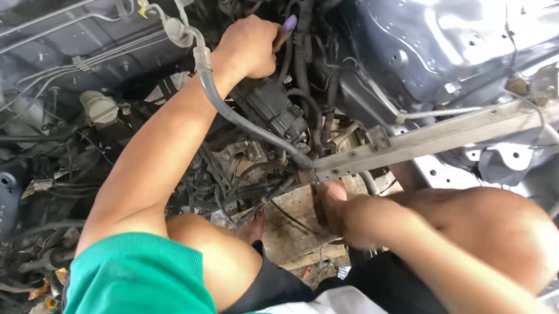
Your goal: Cleaning a fuse box cover with a brush and positioning it inside the engine bay
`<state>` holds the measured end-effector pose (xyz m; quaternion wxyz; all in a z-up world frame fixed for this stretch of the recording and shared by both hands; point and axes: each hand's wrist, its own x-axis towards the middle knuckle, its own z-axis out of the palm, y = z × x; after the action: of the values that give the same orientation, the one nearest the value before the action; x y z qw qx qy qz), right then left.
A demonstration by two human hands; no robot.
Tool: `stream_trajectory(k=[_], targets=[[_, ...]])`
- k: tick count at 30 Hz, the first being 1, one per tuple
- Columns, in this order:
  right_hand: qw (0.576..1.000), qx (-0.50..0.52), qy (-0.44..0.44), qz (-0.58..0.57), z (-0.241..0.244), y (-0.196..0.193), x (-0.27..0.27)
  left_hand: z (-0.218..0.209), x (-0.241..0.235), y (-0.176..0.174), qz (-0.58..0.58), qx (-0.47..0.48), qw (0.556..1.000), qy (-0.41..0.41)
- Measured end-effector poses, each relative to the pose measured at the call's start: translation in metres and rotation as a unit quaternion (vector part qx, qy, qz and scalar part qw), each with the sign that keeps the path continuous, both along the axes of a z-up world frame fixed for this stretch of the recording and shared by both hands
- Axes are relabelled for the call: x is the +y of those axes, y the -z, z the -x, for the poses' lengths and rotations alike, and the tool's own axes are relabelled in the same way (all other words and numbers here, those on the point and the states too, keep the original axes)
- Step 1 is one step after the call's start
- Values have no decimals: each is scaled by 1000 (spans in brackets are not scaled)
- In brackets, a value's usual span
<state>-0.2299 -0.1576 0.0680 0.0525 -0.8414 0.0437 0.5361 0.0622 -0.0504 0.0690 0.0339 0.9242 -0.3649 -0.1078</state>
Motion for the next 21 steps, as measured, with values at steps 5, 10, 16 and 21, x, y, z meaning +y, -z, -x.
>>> stream_trajectory(k=[5, 10, 16, 21], targets=[[988, -146, 41, 23, -28, 104, -39, 14, -3, -5, -1, 17, 1000, 15], [755, -634, 71, -154, -66, 171, -103, 28, -9, -17, -58, -27, 998, 0], [660, -707, 118, -226, -122, 158, -90, 18, 11, -26, -16, 48, 997, -60], [634, -728, 92, -244, -158, 170, -63, 4, 20, -35, -37, 88, 992, -85]])
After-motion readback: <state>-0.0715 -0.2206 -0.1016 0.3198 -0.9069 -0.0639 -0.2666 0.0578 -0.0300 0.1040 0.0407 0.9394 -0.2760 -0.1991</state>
